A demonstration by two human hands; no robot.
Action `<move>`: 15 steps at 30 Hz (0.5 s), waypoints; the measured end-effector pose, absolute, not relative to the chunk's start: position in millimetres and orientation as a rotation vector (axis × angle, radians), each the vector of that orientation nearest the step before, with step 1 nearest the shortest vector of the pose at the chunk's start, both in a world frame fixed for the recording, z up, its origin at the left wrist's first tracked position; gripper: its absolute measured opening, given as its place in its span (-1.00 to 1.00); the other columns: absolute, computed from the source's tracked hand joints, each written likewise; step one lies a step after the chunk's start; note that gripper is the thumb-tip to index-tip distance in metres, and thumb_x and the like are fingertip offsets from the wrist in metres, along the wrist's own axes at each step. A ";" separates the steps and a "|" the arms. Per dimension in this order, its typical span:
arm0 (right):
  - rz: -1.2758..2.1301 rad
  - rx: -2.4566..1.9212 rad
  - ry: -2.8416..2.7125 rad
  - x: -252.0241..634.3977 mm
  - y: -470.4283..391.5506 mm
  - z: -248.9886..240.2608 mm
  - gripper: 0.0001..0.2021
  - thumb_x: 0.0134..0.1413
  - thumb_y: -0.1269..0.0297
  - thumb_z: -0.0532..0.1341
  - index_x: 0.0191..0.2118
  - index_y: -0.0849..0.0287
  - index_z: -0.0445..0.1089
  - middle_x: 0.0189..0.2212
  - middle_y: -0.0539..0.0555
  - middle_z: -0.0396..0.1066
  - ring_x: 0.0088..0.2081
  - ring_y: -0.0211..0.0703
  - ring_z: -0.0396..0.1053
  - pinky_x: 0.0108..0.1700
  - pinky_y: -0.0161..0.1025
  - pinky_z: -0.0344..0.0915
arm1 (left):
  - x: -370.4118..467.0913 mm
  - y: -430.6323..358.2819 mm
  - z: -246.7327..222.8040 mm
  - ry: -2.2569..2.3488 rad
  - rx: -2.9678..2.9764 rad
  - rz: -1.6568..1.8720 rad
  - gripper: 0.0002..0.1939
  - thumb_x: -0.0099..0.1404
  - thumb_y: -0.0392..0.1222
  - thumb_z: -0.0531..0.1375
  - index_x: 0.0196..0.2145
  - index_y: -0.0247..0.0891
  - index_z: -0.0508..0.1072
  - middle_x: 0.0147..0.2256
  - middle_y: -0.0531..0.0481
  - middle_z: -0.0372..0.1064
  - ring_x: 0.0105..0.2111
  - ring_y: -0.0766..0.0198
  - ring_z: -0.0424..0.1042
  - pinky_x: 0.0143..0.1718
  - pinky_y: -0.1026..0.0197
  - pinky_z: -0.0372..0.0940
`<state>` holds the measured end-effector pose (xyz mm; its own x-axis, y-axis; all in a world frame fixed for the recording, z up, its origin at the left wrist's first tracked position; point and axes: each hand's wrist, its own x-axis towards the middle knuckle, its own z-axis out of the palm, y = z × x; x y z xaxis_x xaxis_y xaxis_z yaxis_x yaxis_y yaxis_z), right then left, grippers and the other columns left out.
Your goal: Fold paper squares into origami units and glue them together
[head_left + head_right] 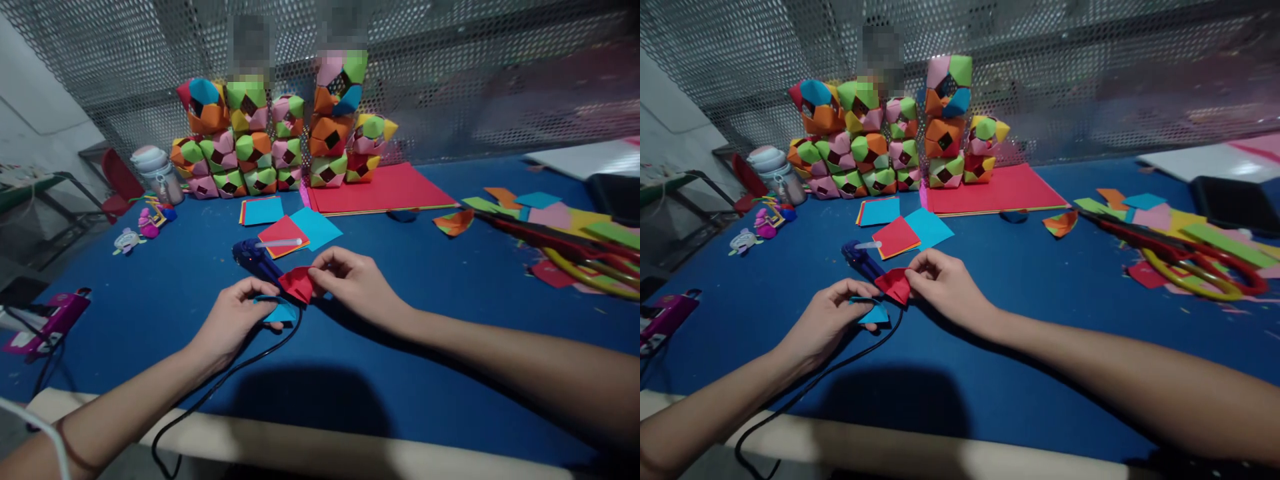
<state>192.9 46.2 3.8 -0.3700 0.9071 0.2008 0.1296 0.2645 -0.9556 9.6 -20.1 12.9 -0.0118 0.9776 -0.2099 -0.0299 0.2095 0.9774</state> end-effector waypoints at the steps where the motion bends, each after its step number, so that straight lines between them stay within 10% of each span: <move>1: 1.211 -0.958 -1.703 192.1 44.7 4.6 -0.89 -0.01 0.30 0.17 -0.45 0.22 0.28 -0.62 -0.03 0.37 -0.55 -0.30 0.35 -0.48 -0.34 0.26 | 9.7 -21.3 13.7 1.312 1.048 1.077 -0.83 0.08 -0.28 0.25 -0.37 -0.32 0.32 -0.38 0.06 0.39 -0.57 0.41 0.42 -0.46 0.26 0.38; 15: 1.167 -0.834 -1.825 184.6 31.7 -3.0 -0.96 -0.02 0.38 0.15 -0.39 0.22 0.32 -0.51 0.00 0.39 -0.47 -0.30 0.34 -0.43 -0.33 0.26 | 13.3 -31.2 16.9 1.542 1.285 1.094 -0.70 0.11 -0.20 0.22 -0.32 -0.17 0.11 -0.63 0.26 0.15 -0.69 0.44 0.24 -0.66 0.39 0.11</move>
<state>184.6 31.7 -3.0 -0.4645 0.8429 0.2715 0.1072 0.3578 -0.9276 13.3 -31.2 16.9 -0.1324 0.9891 -0.0642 0.2663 0.0979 0.9589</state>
